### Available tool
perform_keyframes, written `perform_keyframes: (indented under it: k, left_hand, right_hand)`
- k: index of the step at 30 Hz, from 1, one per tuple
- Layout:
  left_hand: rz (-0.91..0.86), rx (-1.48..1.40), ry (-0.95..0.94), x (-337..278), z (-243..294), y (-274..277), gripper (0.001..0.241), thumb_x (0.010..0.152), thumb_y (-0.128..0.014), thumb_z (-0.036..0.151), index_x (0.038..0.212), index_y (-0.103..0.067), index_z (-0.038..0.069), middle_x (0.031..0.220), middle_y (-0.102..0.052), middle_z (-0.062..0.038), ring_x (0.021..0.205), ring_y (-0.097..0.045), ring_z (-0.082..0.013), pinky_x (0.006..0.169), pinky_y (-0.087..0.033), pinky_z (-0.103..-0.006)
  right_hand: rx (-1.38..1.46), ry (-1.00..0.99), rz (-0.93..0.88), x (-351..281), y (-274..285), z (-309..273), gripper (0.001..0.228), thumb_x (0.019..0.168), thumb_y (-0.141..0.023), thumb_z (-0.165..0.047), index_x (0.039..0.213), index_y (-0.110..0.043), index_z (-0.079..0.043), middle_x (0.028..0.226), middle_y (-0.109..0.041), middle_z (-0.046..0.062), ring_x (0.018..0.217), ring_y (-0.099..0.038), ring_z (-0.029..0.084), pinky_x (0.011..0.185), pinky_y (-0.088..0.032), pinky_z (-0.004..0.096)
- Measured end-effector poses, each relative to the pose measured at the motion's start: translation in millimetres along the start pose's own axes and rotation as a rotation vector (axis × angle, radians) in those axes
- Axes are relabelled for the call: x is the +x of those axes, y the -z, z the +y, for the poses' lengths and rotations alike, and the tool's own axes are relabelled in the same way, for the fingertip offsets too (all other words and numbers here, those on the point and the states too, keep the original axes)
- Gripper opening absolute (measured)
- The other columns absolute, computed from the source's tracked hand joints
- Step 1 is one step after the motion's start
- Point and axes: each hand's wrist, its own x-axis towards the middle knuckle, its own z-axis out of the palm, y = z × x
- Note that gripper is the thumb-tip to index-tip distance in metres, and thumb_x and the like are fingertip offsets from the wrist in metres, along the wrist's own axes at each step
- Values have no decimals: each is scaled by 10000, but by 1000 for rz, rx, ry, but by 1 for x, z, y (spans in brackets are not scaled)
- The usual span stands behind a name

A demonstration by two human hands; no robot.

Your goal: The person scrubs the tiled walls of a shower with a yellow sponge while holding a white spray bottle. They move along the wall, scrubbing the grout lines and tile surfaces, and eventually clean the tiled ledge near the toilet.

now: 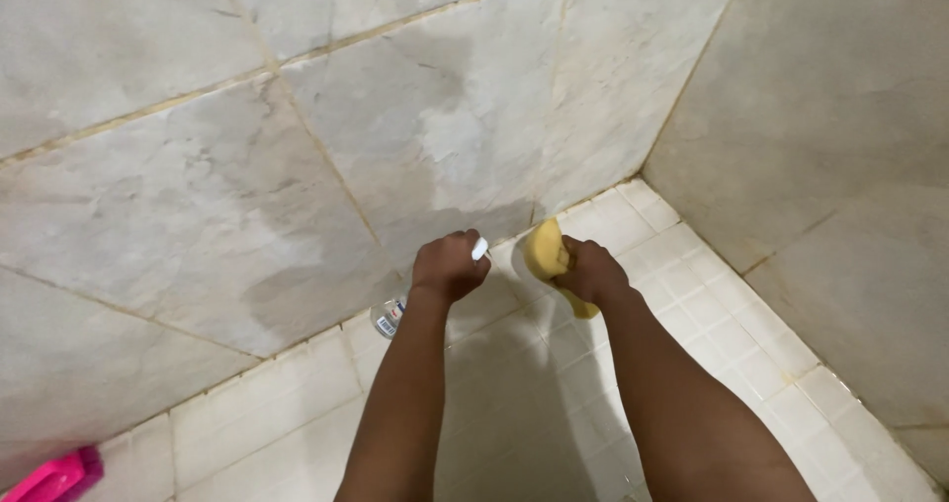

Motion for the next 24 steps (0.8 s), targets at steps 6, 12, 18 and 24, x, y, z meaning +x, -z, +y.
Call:
perform_keyframes:
  k: [6, 12, 18, 24]
  left_hand:
    - [3, -17, -48, 5, 8, 1, 260, 864, -604, 288, 1040, -678, 112, 1018, -735, -136, 900, -711, -372, 808, -573, -490]
    - [145, 0, -124, 5, 7, 13, 275, 856, -629, 314, 1028, -681, 105, 976, -736, -137, 833, -714, -379, 744, -579, -493]
    - [166, -52, -85, 2, 5, 18, 249, 844, -645, 303, 971, -685, 92, 920, -730, -131, 784, -709, -368, 709, -577, -478]
    - [306, -101, -160, -2, 27, 35, 218, 822, -690, 333, 801, -707, 117, 831, -735, -93, 727, -701, -347, 673, -571, -468]
  right_hand:
    - [-120, 51, 12, 9, 14, 23, 731, 768, -863, -286, 1436, -579, -200, 1203, -737, 114, 1100, -704, 295, 955, -556, 416]
    - [-158, -25, 33, 9, 33, 41, 757, 767, -867, -301, 1454, -556, -227, 1203, -720, 106, 1116, -688, 302, 954, -548, 435]
    - [-172, -47, 17, 13, 37, 57, 782, 767, -870, -306, 1476, -544, -248, 1211, -726, 90, 1125, -688, 284, 965, -545, 430]
    - [-178, 35, 59, 25, 50, 50, 821, 764, -870, -270, 1502, -515, -197, 1232, -716, 110, 1114, -688, 289, 968, -545, 420]
